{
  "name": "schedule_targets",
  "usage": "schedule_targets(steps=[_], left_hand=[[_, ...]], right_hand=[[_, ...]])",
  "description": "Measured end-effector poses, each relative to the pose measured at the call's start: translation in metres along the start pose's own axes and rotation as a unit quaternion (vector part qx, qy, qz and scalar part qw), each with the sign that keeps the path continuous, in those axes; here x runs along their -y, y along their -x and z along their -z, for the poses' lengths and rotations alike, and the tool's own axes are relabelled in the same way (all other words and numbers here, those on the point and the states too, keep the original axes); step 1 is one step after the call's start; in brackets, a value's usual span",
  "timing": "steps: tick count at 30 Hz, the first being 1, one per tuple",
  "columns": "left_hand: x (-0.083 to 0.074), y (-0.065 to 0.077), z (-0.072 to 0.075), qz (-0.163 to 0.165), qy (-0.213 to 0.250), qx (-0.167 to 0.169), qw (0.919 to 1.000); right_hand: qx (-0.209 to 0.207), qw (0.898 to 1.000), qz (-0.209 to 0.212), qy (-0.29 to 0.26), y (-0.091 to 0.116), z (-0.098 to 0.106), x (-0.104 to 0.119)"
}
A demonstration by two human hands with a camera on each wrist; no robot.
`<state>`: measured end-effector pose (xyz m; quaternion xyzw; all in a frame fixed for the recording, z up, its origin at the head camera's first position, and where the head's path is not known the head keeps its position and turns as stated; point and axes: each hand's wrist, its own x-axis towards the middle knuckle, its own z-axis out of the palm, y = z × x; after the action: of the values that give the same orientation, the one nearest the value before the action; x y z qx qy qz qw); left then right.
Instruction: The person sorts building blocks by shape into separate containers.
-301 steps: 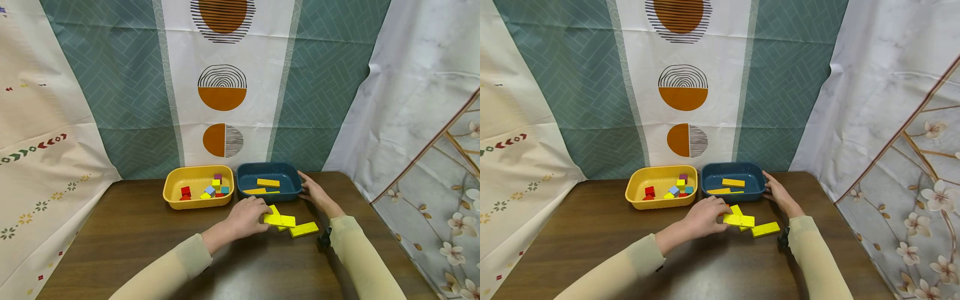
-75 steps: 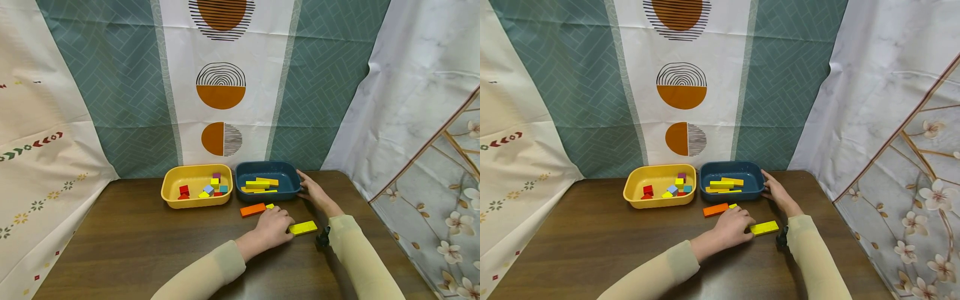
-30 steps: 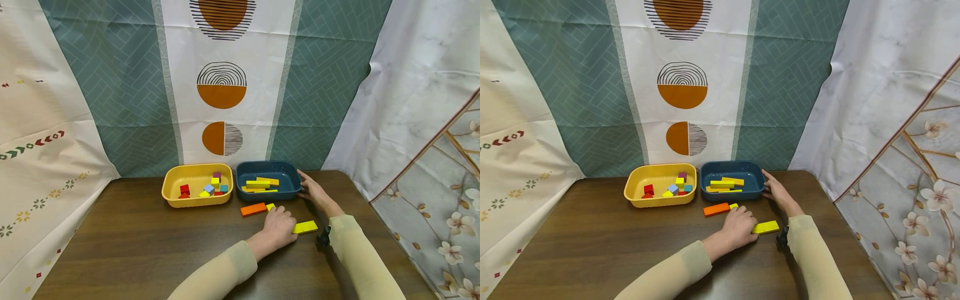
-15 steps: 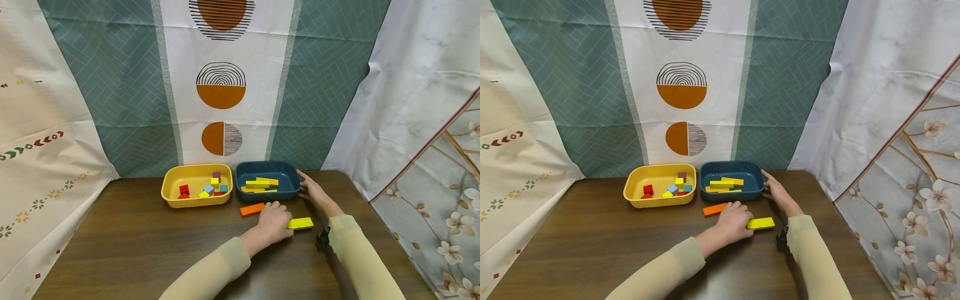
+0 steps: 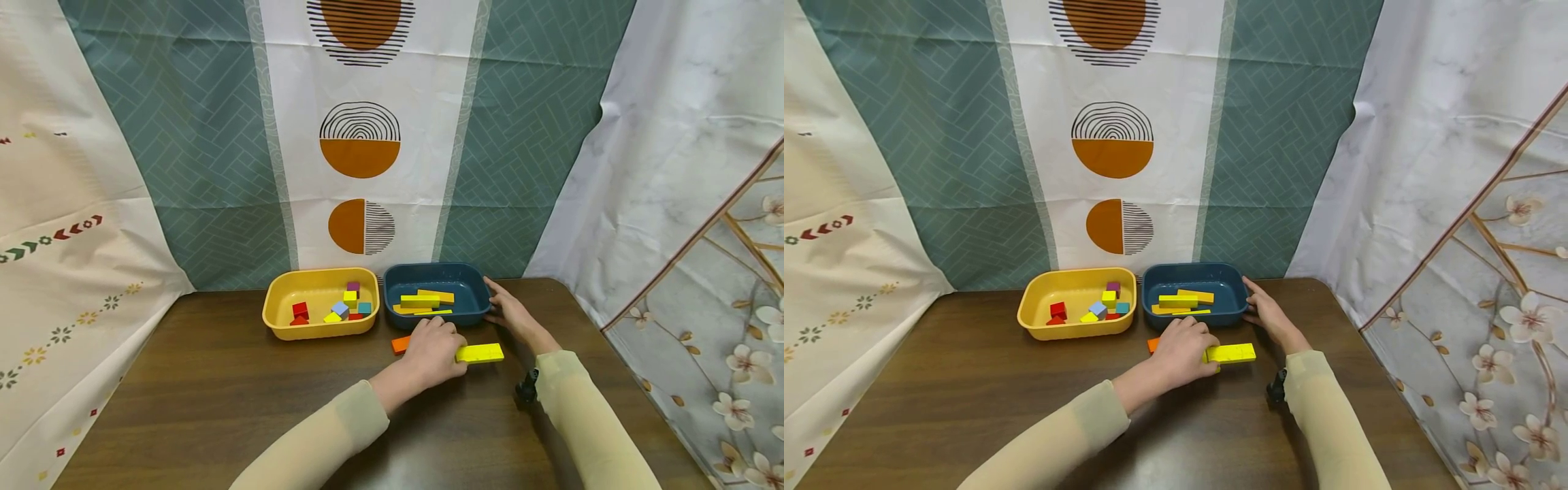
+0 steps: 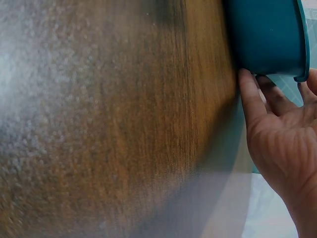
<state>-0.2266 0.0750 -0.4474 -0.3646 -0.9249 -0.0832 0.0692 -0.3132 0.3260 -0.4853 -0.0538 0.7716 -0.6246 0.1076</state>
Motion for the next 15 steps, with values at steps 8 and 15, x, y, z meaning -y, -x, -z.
schedule_targets(steps=[8, 15], left_hand=[[0.014, 0.004, 0.020, 0.018, -0.002, -0.004, 0.9998], [0.029, 0.007, 0.030, 0.042, 0.008, -0.011, 0.9990]], right_hand=[[0.001, 1.000, 0.003, -0.001, 0.001, -0.001, 0.001], [-0.007, 1.000, 0.001, 0.004, 0.000, -0.002, 0.000]])
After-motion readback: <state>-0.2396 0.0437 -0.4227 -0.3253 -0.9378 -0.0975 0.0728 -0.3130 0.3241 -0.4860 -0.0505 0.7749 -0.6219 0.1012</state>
